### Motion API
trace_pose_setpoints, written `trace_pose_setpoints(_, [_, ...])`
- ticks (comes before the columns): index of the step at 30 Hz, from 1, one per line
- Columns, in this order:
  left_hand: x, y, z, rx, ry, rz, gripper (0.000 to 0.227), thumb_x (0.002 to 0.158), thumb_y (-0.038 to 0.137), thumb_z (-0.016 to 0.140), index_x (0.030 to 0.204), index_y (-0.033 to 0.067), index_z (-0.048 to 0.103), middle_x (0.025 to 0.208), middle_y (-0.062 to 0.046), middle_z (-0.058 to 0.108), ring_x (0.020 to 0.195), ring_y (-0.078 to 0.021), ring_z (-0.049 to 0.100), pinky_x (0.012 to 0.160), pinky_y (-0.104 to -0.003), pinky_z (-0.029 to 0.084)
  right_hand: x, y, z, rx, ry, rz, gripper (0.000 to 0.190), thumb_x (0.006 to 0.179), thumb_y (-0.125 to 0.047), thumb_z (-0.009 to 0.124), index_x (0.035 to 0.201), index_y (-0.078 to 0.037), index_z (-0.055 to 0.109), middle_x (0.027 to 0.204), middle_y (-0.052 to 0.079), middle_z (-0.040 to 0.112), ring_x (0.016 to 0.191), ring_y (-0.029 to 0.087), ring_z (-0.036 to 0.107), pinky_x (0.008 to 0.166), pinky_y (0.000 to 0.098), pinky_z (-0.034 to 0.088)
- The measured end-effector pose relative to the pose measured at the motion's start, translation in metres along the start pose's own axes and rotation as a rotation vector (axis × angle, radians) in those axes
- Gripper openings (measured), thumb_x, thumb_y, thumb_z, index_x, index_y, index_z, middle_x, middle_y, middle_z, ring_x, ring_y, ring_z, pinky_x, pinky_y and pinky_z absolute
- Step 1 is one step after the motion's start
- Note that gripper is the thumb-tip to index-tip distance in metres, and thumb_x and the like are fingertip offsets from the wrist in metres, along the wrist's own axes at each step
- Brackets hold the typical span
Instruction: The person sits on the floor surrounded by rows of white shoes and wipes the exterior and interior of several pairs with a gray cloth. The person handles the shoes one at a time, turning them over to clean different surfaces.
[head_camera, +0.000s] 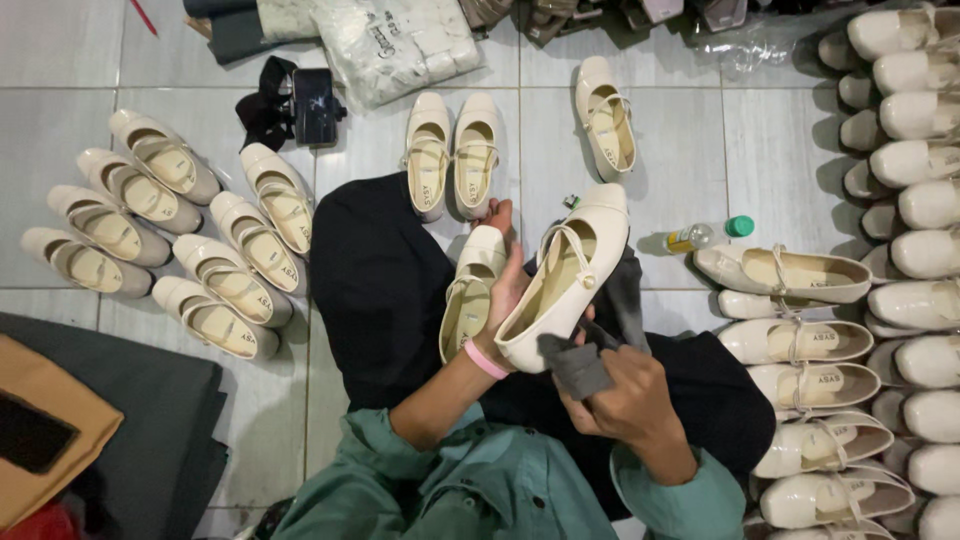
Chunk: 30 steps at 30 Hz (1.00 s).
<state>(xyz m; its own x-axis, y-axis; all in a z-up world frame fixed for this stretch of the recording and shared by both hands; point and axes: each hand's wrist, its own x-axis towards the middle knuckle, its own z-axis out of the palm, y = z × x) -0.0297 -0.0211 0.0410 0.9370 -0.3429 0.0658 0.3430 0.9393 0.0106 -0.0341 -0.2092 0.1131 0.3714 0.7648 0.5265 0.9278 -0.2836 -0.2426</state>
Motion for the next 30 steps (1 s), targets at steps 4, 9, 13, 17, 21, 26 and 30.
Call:
trace_pose_setpoints(4, [0.001, 0.000, 0.000, -0.007, -0.089, -0.081, 0.095, 0.105, 0.080, 0.032, 0.150, -0.0020, 0.048, 0.121, -0.029, 0.067, 0.097, -0.0435, 0.071, 0.080, -0.052, 0.060, -0.008, 0.012, 0.001, 0.102, -0.051, -0.097, 0.026, 0.061, -0.021, 0.080, 0.057, -0.012, 0.056, 0.066, 0.008, 0.055, 0.051, 0.027, 0.055, 0.046, 0.0406, 0.040])
trace_pose_setpoints(9, [0.003, -0.002, 0.007, -0.283, 0.334, -0.006, 0.092, 0.113, 0.074, 0.031, 0.154, -0.0067, 0.044, 0.129, -0.031, 0.064, 0.107, -0.0427, 0.070, 0.090, -0.052, 0.061, -0.005, 0.025, 0.001, -0.041, 0.034, 0.162, 0.021, 0.068, -0.020, 0.080, 0.065, -0.008, 0.064, 0.072, 0.008, 0.061, 0.053, 0.029, 0.055, 0.050, 0.0406, 0.043])
trace_pose_setpoints(13, [0.007, 0.000, 0.014, -0.073, 0.146, 0.020, 0.091, 0.108, 0.074, 0.032, 0.151, -0.0045, 0.048, 0.124, -0.027, 0.067, 0.099, -0.0408, 0.072, 0.090, -0.051, 0.059, 0.003, 0.018, 0.006, 0.055, -0.013, 0.097, 0.024, 0.068, -0.022, 0.084, 0.062, -0.010, 0.064, 0.060, 0.008, 0.057, 0.047, 0.030, 0.055, 0.047, 0.0425, 0.044])
trace_pose_setpoints(17, [-0.003, 0.000, 0.012, 0.007, -0.056, -0.070, 0.093, 0.102, 0.079, 0.031, 0.146, -0.0004, 0.050, 0.114, -0.027, 0.069, 0.089, -0.0391, 0.074, 0.084, -0.048, 0.060, -0.001, 0.011, 0.008, 0.095, -0.039, -0.034, 0.027, 0.053, -0.029, 0.079, 0.060, -0.010, 0.061, 0.064, 0.012, 0.063, 0.049, 0.032, 0.058, 0.046, 0.0431, 0.045])
trace_pose_setpoints(21, [-0.003, 0.003, 0.006, -0.044, 0.177, 0.044, 0.093, 0.114, 0.074, 0.027, 0.152, -0.0077, 0.049, 0.118, -0.029, 0.069, 0.091, -0.0358, 0.074, 0.077, -0.044, 0.061, 0.000, 0.019, 0.006, -0.054, 0.072, 0.256, 0.026, 0.076, -0.021, 0.084, 0.061, -0.010, 0.065, 0.057, 0.010, 0.058, 0.047, 0.032, 0.055, 0.045, 0.0431, 0.043])
trace_pose_setpoints(26, [0.000, 0.005, -0.006, 0.147, 0.143, -0.052, 0.097, 0.099, 0.080, 0.027, 0.145, -0.0019, 0.051, 0.108, -0.029, 0.070, 0.087, -0.0290, 0.075, 0.076, -0.036, 0.062, 0.003, 0.022, 0.006, 0.178, 0.034, -0.035, 0.024, 0.057, -0.016, 0.072, 0.058, -0.008, 0.049, 0.073, 0.015, 0.066, 0.052, 0.031, 0.056, 0.046, 0.0408, 0.045])
trace_pose_setpoints(30, [-0.001, 0.005, -0.012, -0.059, 0.095, 0.031, 0.094, 0.119, 0.073, 0.027, 0.150, -0.0125, 0.049, 0.111, -0.028, 0.070, 0.089, -0.0323, 0.074, 0.079, -0.040, 0.061, 0.001, 0.023, 0.006, -0.056, -0.014, 0.181, 0.033, 0.063, -0.030, 0.084, 0.057, -0.006, 0.062, 0.058, 0.014, 0.057, 0.048, 0.035, 0.054, 0.044, 0.0460, 0.042])
